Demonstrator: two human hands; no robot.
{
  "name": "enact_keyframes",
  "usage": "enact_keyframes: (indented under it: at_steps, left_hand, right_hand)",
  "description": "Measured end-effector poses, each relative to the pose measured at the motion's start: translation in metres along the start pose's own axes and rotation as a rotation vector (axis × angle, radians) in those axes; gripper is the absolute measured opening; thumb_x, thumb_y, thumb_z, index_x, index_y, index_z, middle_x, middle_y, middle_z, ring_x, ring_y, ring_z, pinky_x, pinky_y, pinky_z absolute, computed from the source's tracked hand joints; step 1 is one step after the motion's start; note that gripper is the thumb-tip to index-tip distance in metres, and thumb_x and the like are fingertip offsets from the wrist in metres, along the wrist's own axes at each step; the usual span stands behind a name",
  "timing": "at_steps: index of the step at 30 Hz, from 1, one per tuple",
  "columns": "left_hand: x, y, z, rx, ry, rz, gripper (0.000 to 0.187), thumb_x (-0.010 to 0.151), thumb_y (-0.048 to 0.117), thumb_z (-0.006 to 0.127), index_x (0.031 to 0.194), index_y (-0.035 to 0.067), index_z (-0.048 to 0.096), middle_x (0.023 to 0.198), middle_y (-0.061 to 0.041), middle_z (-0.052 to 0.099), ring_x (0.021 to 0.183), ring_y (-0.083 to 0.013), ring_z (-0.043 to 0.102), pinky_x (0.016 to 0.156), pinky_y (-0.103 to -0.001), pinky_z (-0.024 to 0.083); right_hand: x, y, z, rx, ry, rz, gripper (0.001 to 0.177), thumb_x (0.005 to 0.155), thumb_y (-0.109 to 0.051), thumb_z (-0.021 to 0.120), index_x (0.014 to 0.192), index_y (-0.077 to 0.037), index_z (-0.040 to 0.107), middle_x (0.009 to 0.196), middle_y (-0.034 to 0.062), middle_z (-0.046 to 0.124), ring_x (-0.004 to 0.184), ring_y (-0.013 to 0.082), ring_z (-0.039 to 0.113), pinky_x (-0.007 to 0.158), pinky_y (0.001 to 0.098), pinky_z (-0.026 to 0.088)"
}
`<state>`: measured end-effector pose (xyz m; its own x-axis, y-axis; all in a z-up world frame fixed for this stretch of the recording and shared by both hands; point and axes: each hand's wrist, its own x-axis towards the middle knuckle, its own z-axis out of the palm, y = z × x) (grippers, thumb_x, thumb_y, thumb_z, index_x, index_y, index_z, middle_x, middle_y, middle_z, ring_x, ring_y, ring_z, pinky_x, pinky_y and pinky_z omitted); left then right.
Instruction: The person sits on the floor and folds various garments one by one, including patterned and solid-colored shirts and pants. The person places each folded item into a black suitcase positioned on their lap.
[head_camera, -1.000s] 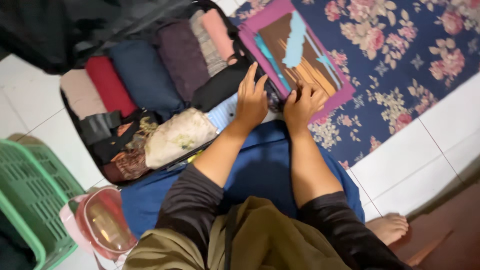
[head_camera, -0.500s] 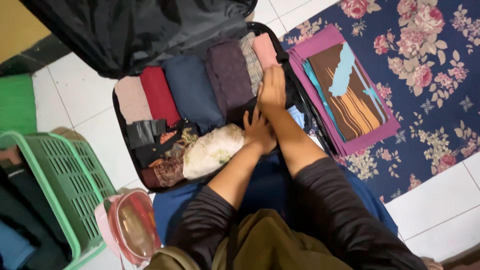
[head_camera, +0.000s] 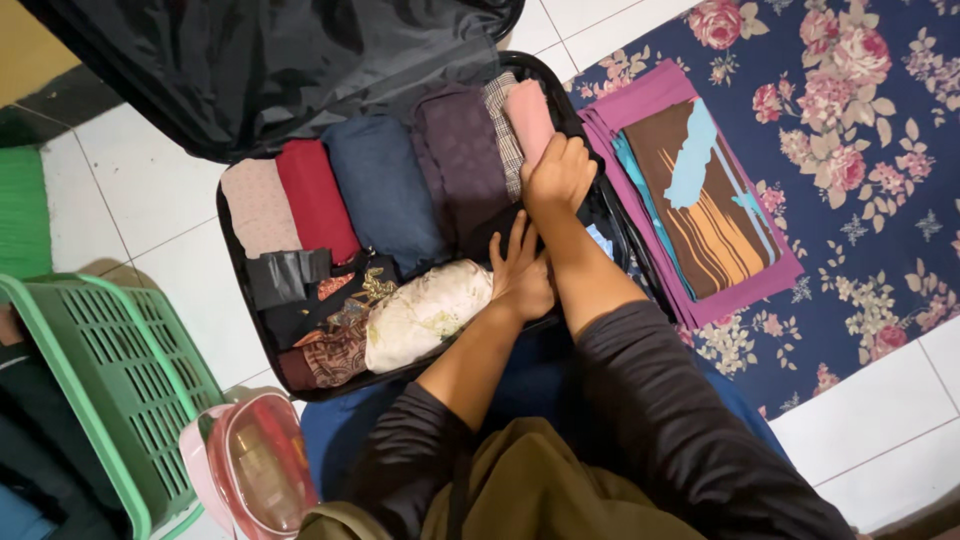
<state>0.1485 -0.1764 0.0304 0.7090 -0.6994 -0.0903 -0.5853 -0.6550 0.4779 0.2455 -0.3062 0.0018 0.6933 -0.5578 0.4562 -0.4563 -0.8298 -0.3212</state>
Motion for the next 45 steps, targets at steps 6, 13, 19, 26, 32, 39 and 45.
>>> enact_keyframes:
  at_steps: [6, 13, 19, 26, 32, 39, 45]
  left_hand:
    - [-0.007, -0.008, 0.011, -0.012, -0.021, 0.022, 0.067, 0.079, 0.031, 0.072, 0.142, 0.016, 0.055, 0.161, -0.011, 0.036, 0.157, -0.0320, 0.014, 0.122, -0.065, 0.010]
    - [-0.061, -0.040, 0.018, -0.926, 0.147, -0.018, 0.056, 0.098, 0.023, 0.065, 0.150, 0.009, 0.051, 0.153, -0.014, 0.056, 0.140, -0.0304, 0.056, 0.116, -0.040, 0.045]
    - [-0.120, -0.038, -0.004, -1.691, 0.272, -0.089, 0.070, 0.102, 0.020, 0.059, 0.160, 0.012, 0.023, 0.152, -0.011, 0.044, 0.135, -0.0217, 0.053, 0.109, -0.035, 0.048]
    - [-0.183, -0.034, -0.005, -1.956, 0.080, 0.089, 0.065, 0.108, 0.012, 0.068, 0.166, 0.003, 0.039, 0.118, -0.014, 0.063, 0.091, -0.0213, 0.059, 0.078, -0.033, 0.050]
    - [-0.204, -0.049, 0.026, -1.858, 0.115, -0.148, 0.045, 0.094, 0.009, 0.071, 0.135, -0.005, 0.058, 0.118, -0.012, 0.069, 0.104, -0.0207, 0.070, 0.092, -0.037, 0.058]
    - [-0.208, -0.053, 0.045, -1.933, -0.014, -0.084, 0.057, 0.088, 0.008, 0.074, 0.140, 0.000, 0.055, 0.128, -0.012, 0.068, 0.115, -0.0240, 0.068, 0.103, -0.039, 0.054]
    - [-0.211, -0.057, 0.047, -1.849, 0.200, -0.257, 0.054, 0.091, 0.002, 0.072, 0.141, -0.004, 0.055, 0.128, -0.014, 0.068, 0.115, -0.0261, 0.067, 0.103, -0.041, 0.053]
  right_hand:
    - [-0.009, 0.020, -0.011, 0.127, 0.060, -0.351, 0.043, 0.070, -0.016, 0.083, 0.106, -0.009, 0.060, 0.107, 0.0137, 0.058, 0.102, 0.0355, 0.057, 0.089, 0.0446, 0.041]
    - [-0.025, -0.008, -0.089, 0.361, 0.069, -0.442, 0.054, 0.063, -0.018, 0.084, 0.109, -0.010, 0.056, 0.100, 0.0077, 0.061, 0.096, 0.0281, 0.061, 0.088, 0.0501, 0.034]
    - [-0.129, -0.035, -0.184, 1.059, -0.179, -0.200, 0.046, 0.079, -0.011, 0.081, 0.110, -0.008, 0.048, 0.102, 0.0100, 0.065, 0.090, 0.0225, 0.061, 0.081, 0.0425, 0.055]
    - [-0.225, -0.011, -0.202, 1.425, -0.644, 0.314, 0.049, 0.079, -0.006, 0.084, 0.097, -0.012, 0.040, 0.079, 0.0079, 0.058, 0.060, 0.0124, 0.060, 0.048, 0.0297, 0.054]
    - [-0.248, 0.040, -0.184, 1.894, -1.036, 0.616, 0.042, 0.093, -0.021, 0.075, 0.119, -0.003, 0.047, 0.108, 0.0113, 0.059, 0.097, 0.0224, 0.060, 0.085, 0.0392, 0.051]
    - [-0.257, 0.039, -0.192, 2.100, -1.309, 0.723, 0.070, 0.089, -0.022, 0.072, 0.150, 0.001, 0.044, 0.142, 0.0199, 0.059, 0.131, 0.0365, 0.058, 0.117, 0.0491, 0.044]
    - [-0.246, 0.044, -0.218, 2.144, -1.306, 0.718, 0.081, 0.078, -0.015, 0.074, 0.151, 0.002, 0.044, 0.143, 0.0218, 0.058, 0.132, 0.0378, 0.058, 0.118, 0.0490, 0.043]
